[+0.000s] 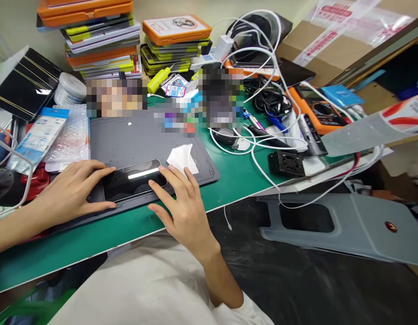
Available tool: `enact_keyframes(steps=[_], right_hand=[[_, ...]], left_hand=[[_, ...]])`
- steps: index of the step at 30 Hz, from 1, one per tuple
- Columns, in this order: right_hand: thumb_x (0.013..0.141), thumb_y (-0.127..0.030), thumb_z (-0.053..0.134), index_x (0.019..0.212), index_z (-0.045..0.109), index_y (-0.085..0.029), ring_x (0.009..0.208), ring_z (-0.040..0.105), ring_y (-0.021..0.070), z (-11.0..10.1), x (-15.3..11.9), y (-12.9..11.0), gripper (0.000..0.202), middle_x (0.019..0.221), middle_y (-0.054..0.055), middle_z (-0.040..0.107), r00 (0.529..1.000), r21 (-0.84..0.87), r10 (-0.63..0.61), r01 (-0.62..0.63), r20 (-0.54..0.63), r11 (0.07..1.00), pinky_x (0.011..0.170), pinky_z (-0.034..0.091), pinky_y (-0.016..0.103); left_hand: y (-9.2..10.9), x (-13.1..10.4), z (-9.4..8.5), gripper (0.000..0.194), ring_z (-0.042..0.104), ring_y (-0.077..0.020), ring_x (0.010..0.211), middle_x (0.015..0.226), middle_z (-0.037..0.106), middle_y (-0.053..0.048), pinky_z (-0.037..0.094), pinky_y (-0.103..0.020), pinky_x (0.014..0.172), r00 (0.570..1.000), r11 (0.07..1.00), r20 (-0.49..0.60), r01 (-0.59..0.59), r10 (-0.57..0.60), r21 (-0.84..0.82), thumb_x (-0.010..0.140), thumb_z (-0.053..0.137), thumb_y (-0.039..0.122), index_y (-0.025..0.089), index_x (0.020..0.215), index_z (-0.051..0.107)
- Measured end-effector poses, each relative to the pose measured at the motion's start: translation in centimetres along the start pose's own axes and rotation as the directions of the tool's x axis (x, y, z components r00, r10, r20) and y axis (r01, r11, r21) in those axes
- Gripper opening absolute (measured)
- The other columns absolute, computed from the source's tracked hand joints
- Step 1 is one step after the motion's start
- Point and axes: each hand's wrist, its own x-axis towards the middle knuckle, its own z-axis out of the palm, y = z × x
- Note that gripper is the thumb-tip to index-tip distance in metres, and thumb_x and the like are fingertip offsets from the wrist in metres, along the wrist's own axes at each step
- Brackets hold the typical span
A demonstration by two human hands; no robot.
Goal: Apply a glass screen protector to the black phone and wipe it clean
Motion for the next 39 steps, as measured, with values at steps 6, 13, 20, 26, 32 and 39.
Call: enact_keyframes(steps=[6, 13, 20, 26, 32, 39], right_hand=[[0.124, -0.04, 0.054, 0.162, 0.066, -0.015, 0.172, 0.054, 0.0339, 0.0, 0.5, -0.4, 0.047, 0.166, 0.018, 0.073, 0.997, 0.0, -0.081, 0.081, 0.015, 0.997, 0.149, 0.037, 0.064], [0.125, -0.042, 0.052, 0.156, 0.069, -0.014, 0.172, 0.055, 0.0331, 0.3, 1.3, -1.2, 0.045, 0.165, 0.016, 0.075, 0.995, 0.04, -0.096, 0.097, -0.01, 0.995, 0.15, 0.038, 0.063], [0.123, -0.041, 0.058, 0.153, 0.071, -0.01, 0.166, 0.062, 0.0328, 0.7, 1.9, -2.5, 0.044, 0.163, 0.017, 0.077, 0.993, 0.073, -0.115, 0.115, -0.001, 0.991, 0.15, 0.038, 0.06], [0.123, -0.043, 0.059, 0.148, 0.074, -0.005, 0.164, 0.064, 0.031, 1.0, 2.5, -3.2, 0.048, 0.159, 0.018, 0.08, 0.991, 0.085, -0.134, 0.135, -0.021, 0.987, 0.153, 0.034, 0.054], [0.123, -0.047, 0.06, 0.144, 0.079, -0.007, 0.168, 0.06, 0.0286, 1.6, 2.8, -4.4, 0.048, 0.166, 0.015, 0.075, 0.987, 0.108, -0.161, 0.159, 0.015, 0.981, 0.155, 0.026, 0.052], [0.12, -0.06, 0.06, 0.136, 0.085, -0.013, 0.175, 0.051, 0.0304, 2.5, 3.5, -5.3, 0.056, 0.175, 0.015, 0.068, 0.979, 0.109, -0.203, 0.199, 0.029, 0.974, 0.155, 0.027, 0.055]], left_hand=[[0.1, 0.0, 0.1, 0.08, 0.074, -0.0414, 0.129, 0.141, 0.073, -0.026, 0.062, -0.057, 0.113, 1.0, 1.0, -0.011, -0.017, 0.017, 0.022, 0.116, 0.055, 0.076, 0.01, 0.159, 0.063], [0.0, 0.1, 0.1, 0.079, 0.075, -0.0415, 0.128, 0.142, 0.073, -0.025, 0.063, -0.058, 0.113, 1.0, 0.998, -0.003, -0.022, 0.022, 0.054, 0.116, 0.052, 0.077, 0.012, 0.159, 0.063], [0.3, 0.2, -0.2, 0.082, 0.076, -0.0425, 0.128, 0.141, 0.073, -0.028, 0.063, -0.058, 0.112, 0.999, 0.996, -0.019, -0.039, 0.041, 0.077, 0.117, 0.049, 0.076, 0.006, 0.156, 0.064], [0.1, 0.2, -0.1, 0.082, 0.075, -0.042, 0.128, 0.142, 0.073, -0.027, 0.063, -0.058, 0.111, 0.999, 0.995, 0.0, -0.033, 0.034, 0.095, 0.118, 0.043, 0.077, 0.008, 0.157, 0.063], [-0.2, 0.1, -0.4, 0.082, 0.072, -0.0436, 0.137, 0.149, 0.071, -0.025, 0.06, -0.061, 0.118, 0.999, 0.998, 0.037, 0.017, -0.019, 0.056, 0.116, 0.047, 0.081, 0.016, 0.164, 0.06], [-0.7, 0.0, -0.6, 0.077, 0.071, -0.0443, 0.138, 0.149, 0.07, -0.023, 0.061, -0.063, 0.118, 0.998, 0.998, 0.064, 0.021, -0.024, 0.053, 0.115, 0.055, 0.077, 0.021, 0.168, 0.055]])
